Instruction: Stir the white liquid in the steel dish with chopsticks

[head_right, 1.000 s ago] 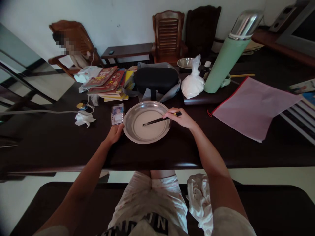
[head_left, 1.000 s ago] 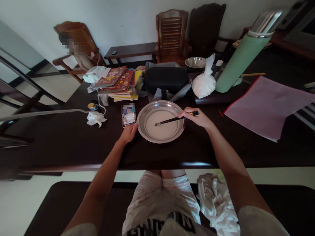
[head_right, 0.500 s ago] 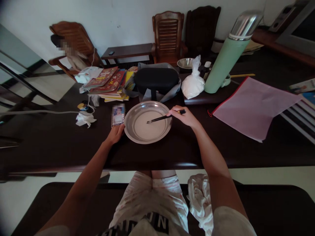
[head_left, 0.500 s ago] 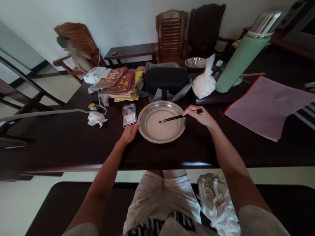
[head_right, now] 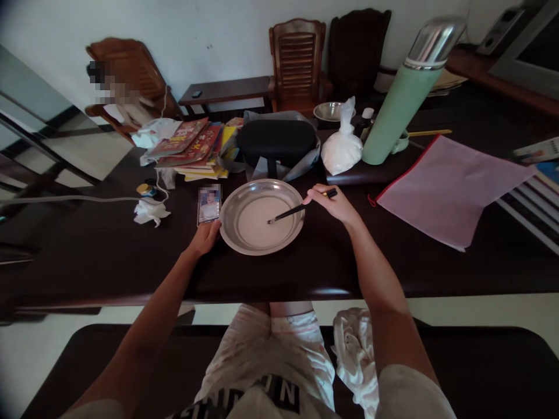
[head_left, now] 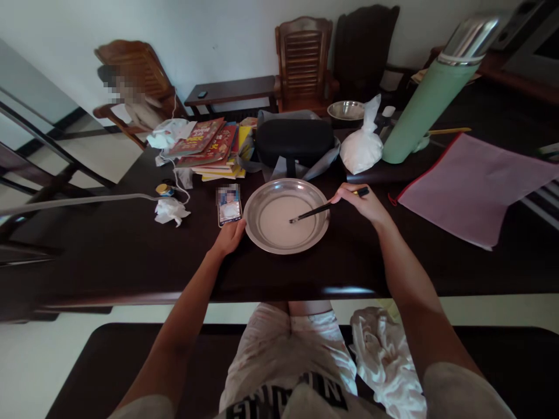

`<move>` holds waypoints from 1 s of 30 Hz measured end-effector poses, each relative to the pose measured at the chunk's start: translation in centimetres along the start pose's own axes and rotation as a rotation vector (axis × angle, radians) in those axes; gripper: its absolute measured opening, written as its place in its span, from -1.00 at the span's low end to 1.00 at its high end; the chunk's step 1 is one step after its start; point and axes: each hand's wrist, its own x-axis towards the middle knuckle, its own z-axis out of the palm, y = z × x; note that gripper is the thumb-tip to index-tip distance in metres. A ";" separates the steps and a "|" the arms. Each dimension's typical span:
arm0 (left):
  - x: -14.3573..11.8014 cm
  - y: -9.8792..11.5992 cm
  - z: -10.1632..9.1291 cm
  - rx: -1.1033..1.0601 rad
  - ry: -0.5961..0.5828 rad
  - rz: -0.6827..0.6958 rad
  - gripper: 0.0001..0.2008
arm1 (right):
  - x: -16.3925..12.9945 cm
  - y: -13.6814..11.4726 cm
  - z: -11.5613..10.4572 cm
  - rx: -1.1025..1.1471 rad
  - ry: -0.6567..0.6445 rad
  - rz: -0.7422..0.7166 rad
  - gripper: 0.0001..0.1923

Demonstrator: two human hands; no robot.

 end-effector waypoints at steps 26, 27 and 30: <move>0.0 0.0 -0.2 0.002 -0.014 -0.008 -0.35 | 0.0 -0.4 0.5 0.028 -0.060 0.008 -0.60; 0.0 0.0 -0.1 0.000 -0.015 -0.006 -0.35 | 0.0 -0.4 0.6 0.042 -0.099 0.017 -0.60; 0.0 0.0 -0.1 0.002 -0.010 -0.005 -0.36 | 0.1 -0.1 0.9 0.019 -0.148 0.009 -0.63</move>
